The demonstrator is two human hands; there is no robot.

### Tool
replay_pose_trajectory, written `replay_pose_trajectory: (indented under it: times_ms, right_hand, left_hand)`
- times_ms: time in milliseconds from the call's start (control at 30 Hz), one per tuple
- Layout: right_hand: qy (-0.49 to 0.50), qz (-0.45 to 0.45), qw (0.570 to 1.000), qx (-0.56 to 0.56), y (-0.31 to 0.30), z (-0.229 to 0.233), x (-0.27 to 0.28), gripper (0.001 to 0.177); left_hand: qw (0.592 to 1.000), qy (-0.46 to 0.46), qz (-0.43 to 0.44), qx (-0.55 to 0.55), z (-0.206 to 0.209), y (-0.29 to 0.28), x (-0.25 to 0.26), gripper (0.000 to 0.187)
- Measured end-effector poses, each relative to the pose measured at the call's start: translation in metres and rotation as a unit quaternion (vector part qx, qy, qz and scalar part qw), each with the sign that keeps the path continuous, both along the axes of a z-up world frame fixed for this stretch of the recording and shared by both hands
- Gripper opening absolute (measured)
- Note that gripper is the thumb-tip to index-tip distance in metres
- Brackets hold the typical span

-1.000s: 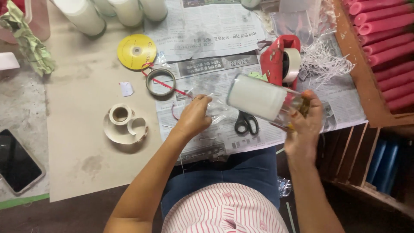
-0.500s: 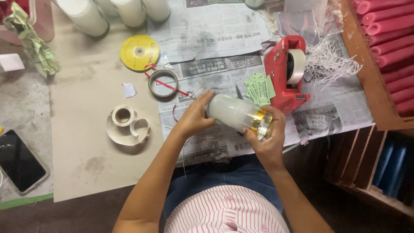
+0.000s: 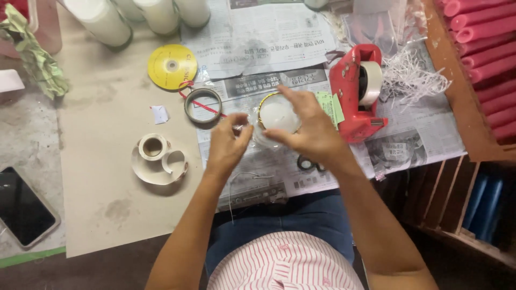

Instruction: Applying decorative gold bands to glass candle jars and securing them with tape before placing them in sleeves.

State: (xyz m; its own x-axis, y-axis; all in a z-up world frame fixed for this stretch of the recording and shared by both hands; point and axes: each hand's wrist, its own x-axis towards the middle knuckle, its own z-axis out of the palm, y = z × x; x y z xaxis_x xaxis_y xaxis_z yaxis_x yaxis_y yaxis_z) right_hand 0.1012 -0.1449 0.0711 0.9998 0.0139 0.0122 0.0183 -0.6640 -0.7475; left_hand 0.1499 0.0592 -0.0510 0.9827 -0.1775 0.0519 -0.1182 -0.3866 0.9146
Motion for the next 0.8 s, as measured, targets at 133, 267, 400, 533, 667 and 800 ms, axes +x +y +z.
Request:
replay_pose_trajectory:
  times_ms: [133, 267, 400, 533, 667, 800]
  right_hand:
    - [0.068, -0.062, 0.952, 0.292, -0.047, -0.051, 0.002, 0.056]
    - [0.041, -0.083, 0.984, 0.155, -0.062, -0.169, 0.014, 0.031]
    - [0.072, -0.131, 0.988, 0.044, -0.062, -0.220, 0.030, 0.020]
    - [-0.015, -0.142, 0.977, 0.157, -0.040, -0.114, 0.015, 0.011]
    - [-0.040, -0.142, 0.934, 0.327, -0.042, -0.050, 0.006, 0.011]
    - [-0.072, -0.128, 0.917, 0.370, -0.047, 0.005, -0.002, 0.011]
  left_hand:
    - [0.996, 0.089, 0.014, 0.005, -0.006, -0.013, -0.026, 0.030]
    - [0.996, 0.063, 0.043, 0.040, -0.015, -0.022, -0.022, 0.018]
    - [0.997, 0.052, 0.041, 0.050, -0.021, -0.021, -0.016, 0.016]
    - [0.941, 0.169, 0.023, -0.293, -0.017, -0.020, -0.006, 0.016]
    - [0.911, 0.133, -0.036, -0.390, 0.041, -0.016, 0.012, 0.017]
    - [0.919, 0.074, -0.100, -0.374, 0.106, -0.007, 0.023, 0.019]
